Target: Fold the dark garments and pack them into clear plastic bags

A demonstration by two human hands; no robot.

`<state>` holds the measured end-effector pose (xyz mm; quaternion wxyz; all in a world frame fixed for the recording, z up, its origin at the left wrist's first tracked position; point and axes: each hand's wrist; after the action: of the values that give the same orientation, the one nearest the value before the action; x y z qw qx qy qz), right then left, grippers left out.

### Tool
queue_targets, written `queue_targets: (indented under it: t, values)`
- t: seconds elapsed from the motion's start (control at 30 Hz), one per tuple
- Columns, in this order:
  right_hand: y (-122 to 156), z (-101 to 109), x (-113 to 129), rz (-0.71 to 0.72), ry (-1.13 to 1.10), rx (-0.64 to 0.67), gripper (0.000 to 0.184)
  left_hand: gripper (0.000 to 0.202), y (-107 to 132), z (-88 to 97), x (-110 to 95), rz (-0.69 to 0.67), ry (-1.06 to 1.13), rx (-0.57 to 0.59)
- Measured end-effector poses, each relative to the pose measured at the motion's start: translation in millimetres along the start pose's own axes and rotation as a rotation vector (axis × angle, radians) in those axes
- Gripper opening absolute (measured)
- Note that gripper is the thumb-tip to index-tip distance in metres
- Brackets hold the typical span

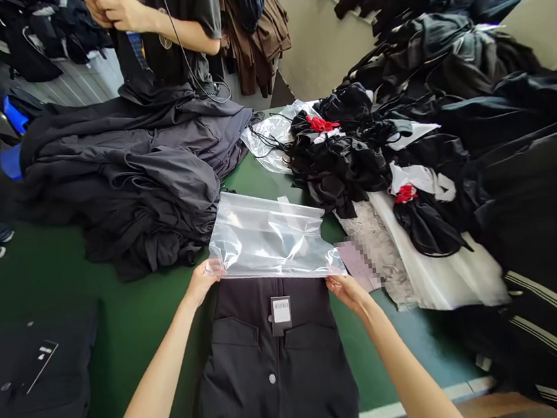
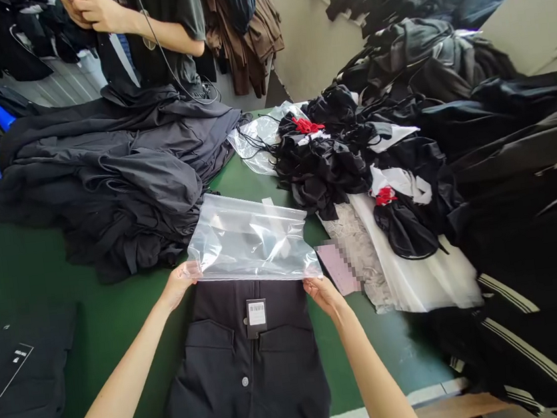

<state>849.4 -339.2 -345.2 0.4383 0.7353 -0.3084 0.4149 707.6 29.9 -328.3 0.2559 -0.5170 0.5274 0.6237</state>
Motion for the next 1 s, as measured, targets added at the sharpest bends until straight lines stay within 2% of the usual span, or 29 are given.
queue_targets:
  t: [0.07, 0.17, 0.27, 0.33, 0.43, 0.5, 0.57, 0.7, 0.8, 0.9, 1.0]
  values:
    - [2.8, 4.5, 5.8, -0.094, 0.071, 0.002, 0.034, 0.044, -6.3, 3.6, -3.0, -0.057, -0.159, 0.002]
    - [-3.4, 8.0, 16.8, -0.191, 0.314, -0.05, 0.042, 0.031, -27.7, 0.8, -6.0, -0.173, -0.396, -0.016]
    - [-24.4, 7.8, 23.0, -0.082, 0.441, -0.19, 0.044, 0.027, -58.5, -11.6, -7.5, -0.242, -0.465, -0.007]
    - [-40.3, 4.2, 19.6, 0.041, 0.389, -0.243, 0.042, 0.029, -76.5, -21.2, -6.4, -0.206, -0.387, 0.007]
    - [-54.7, -5.1, 4.3, 0.093, 0.286, -0.217, 0.039, 0.04, -88.9, -29.3, -3.4, 0.031, -0.152, 0.143]
    - [-55.6, -10.2, -7.1, 0.016, 0.239, -0.155, 0.037, 0.047, -87.1, -28.5, -3.6, 0.159, -0.048, 0.247]
    - [-51.5, -12.5, -14.6, -0.079, 0.18, -0.081, 0.036, 0.051, -81.1, -24.3, -7.7, 0.218, -0.023, 0.32]
    - [-39.6, -14.0, -14.2, -0.167, 0.104, 0.055, 0.036, 0.053, -70.1, -13.1, -20.0, 0.328, -0.055, 0.428]
    - [-31.6, -20.5, -10.1, -0.175, 0.115, 0.07, 0.037, 0.056, -67.0, -2.7, -19.1, 0.407, -0.08, 0.45]
    - [-24.4, -31.4, -12.7, -0.194, 0.107, 0.072, 0.041, 0.059, -63.1, 8.9, -7.3, 0.466, -0.092, 0.427]
    - [-17.9, -40.2, -21.7, -0.289, 0.055, 0.106, 0.043, 0.052, -53.2, 17.5, 6.0, 0.427, -0.076, 0.386]
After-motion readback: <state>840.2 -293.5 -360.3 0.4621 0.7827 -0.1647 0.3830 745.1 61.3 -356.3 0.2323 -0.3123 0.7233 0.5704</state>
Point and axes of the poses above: each hand's wrist, its own y-axis away from the middle knuckle, its own z-axis out of the back of the hand, x = y × z, and after that the axes turned 7 degrees about x, right-handed
